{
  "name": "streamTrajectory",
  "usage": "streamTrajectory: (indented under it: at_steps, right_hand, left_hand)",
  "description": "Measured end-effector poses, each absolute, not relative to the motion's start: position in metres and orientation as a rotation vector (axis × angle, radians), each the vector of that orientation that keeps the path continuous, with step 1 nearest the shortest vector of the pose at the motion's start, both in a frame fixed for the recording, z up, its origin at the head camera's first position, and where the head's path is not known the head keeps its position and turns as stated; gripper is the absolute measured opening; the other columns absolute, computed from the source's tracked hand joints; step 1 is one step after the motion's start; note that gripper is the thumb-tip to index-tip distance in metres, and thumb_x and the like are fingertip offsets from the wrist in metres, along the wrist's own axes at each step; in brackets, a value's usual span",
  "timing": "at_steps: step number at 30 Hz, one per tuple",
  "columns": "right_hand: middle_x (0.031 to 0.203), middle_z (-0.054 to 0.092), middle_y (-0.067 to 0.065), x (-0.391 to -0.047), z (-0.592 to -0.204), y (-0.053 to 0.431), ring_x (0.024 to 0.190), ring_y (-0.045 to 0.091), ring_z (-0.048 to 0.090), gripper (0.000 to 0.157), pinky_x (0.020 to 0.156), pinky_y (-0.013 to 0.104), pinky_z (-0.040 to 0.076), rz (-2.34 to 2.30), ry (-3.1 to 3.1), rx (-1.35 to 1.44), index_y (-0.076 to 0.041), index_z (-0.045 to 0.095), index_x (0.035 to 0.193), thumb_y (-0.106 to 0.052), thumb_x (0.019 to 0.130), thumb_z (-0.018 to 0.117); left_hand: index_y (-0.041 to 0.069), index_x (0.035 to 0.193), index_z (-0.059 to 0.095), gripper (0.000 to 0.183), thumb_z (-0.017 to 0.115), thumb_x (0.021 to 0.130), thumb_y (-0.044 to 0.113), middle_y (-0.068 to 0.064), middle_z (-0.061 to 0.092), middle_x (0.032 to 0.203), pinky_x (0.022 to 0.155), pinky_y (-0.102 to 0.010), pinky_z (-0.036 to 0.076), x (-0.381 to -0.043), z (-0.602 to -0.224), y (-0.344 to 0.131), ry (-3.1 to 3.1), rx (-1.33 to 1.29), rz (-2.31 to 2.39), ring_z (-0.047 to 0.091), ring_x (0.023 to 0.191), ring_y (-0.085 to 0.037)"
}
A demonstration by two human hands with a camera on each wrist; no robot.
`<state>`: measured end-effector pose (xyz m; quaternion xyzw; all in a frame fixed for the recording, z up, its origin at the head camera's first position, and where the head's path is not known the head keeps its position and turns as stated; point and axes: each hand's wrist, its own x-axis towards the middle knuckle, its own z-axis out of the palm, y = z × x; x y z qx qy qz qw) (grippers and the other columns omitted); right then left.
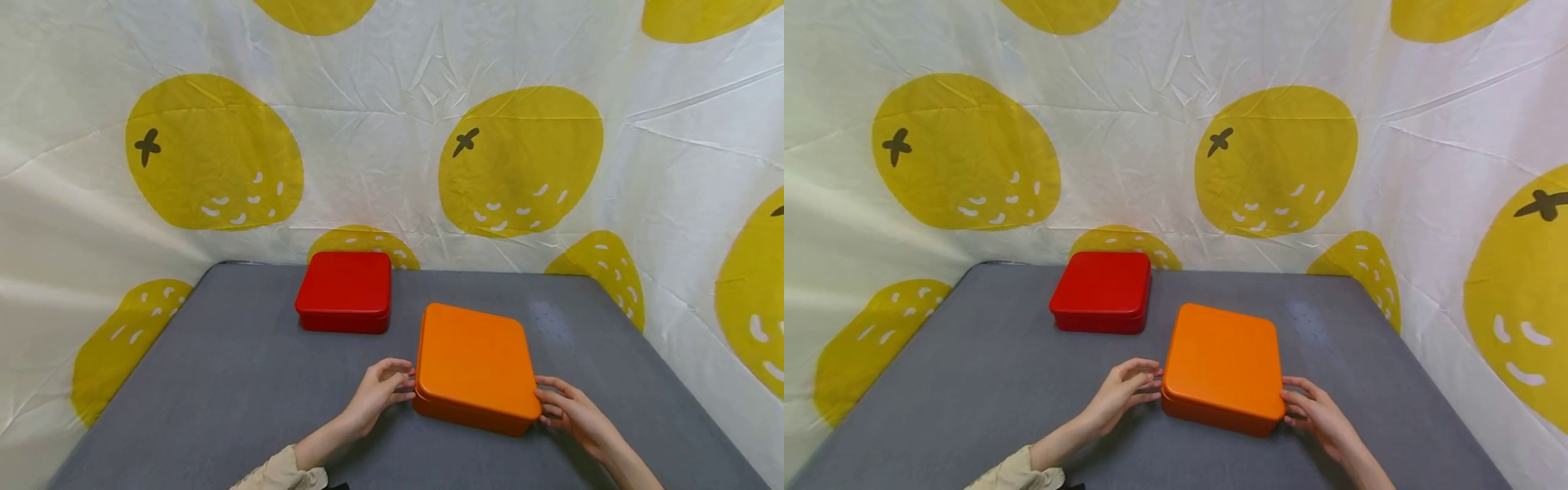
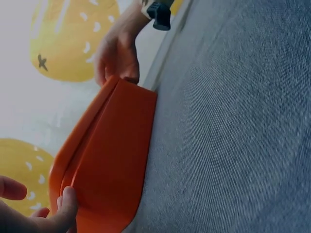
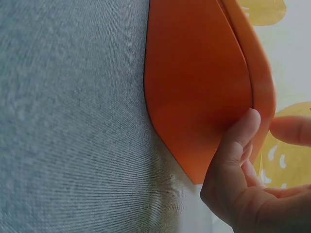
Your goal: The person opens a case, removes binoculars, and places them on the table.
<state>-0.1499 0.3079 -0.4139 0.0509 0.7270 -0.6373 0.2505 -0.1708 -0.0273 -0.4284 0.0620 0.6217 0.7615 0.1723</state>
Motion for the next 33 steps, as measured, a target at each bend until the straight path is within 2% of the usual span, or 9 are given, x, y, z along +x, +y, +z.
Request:
streamTrajectory:
  at_steps: [6, 11, 16, 24, 33]
  right_hand:
    - [0.098, 0.056, -0.006, -0.149, -0.414, 0.308, 0.083, 0.007, 0.059, 0.056, 0.076, 0.026, 0.05, -1.737, 1.957, 0.143, 0.003, 0.023, 0.13, -0.027, 0.09, 0.05]
    - [0.098, 0.056, -0.003, -0.148, -0.413, 0.307, 0.083, 0.009, 0.058, 0.063, 0.077, 0.028, 0.05, -1.717, 1.953, 0.115, 0.008, 0.016, 0.132, -0.024, 0.09, 0.05]
    - [0.096, 0.056, -0.002, -0.146, -0.412, 0.307, 0.084, 0.009, 0.057, 0.062, 0.078, 0.029, 0.05, -1.718, 1.939, 0.074, 0.009, 0.013, 0.133, -0.021, 0.091, 0.049]
    - [0.101, 0.056, -0.001, -0.146, -0.41, 0.308, 0.086, 0.011, 0.06, 0.069, 0.078, 0.031, 0.052, -1.756, 1.901, 0.028, 0.013, 0.004, 0.134, -0.018, 0.091, 0.048]
    - [0.098, 0.058, -0.003, -0.146, -0.407, 0.308, 0.086, 0.009, 0.06, 0.061, 0.08, 0.03, 0.051, -1.792, 1.87, -0.023, 0.011, 0.01, 0.133, -0.017, 0.093, 0.046]
  left_hand:
    - [-0.011, 0.12, 0.043, 0.036, 0.046, 0.089, 0.008, -0.021, 0.057, 0.112, 0.083, -0.037, 0.05, -0.168, -0.423, -0.028, 1.703, 0.097, 2.165, 0.061, 0.083, -0.014]
    - [-0.011, 0.119, 0.042, 0.037, 0.045, 0.089, 0.009, -0.021, 0.057, 0.113, 0.084, -0.036, 0.049, -0.168, -0.421, -0.03, 1.694, 0.095, 2.16, 0.061, 0.083, -0.013]
    - [-0.011, 0.119, 0.042, 0.036, 0.044, 0.089, 0.009, -0.021, 0.057, 0.113, 0.084, -0.037, 0.05, -0.168, -0.42, -0.03, 1.694, 0.107, 2.154, 0.061, 0.084, -0.014]
    - [-0.011, 0.119, 0.042, 0.036, 0.046, 0.089, 0.009, -0.021, 0.057, 0.112, 0.084, -0.036, 0.05, -0.168, -0.418, -0.029, 1.688, 0.111, 2.156, 0.061, 0.084, -0.014]
    - [-0.01, 0.119, 0.042, 0.036, 0.045, 0.088, 0.008, -0.022, 0.055, 0.115, 0.085, -0.037, 0.05, -0.167, -0.417, -0.029, 1.701, 0.107, 2.146, 0.06, 0.086, -0.015]
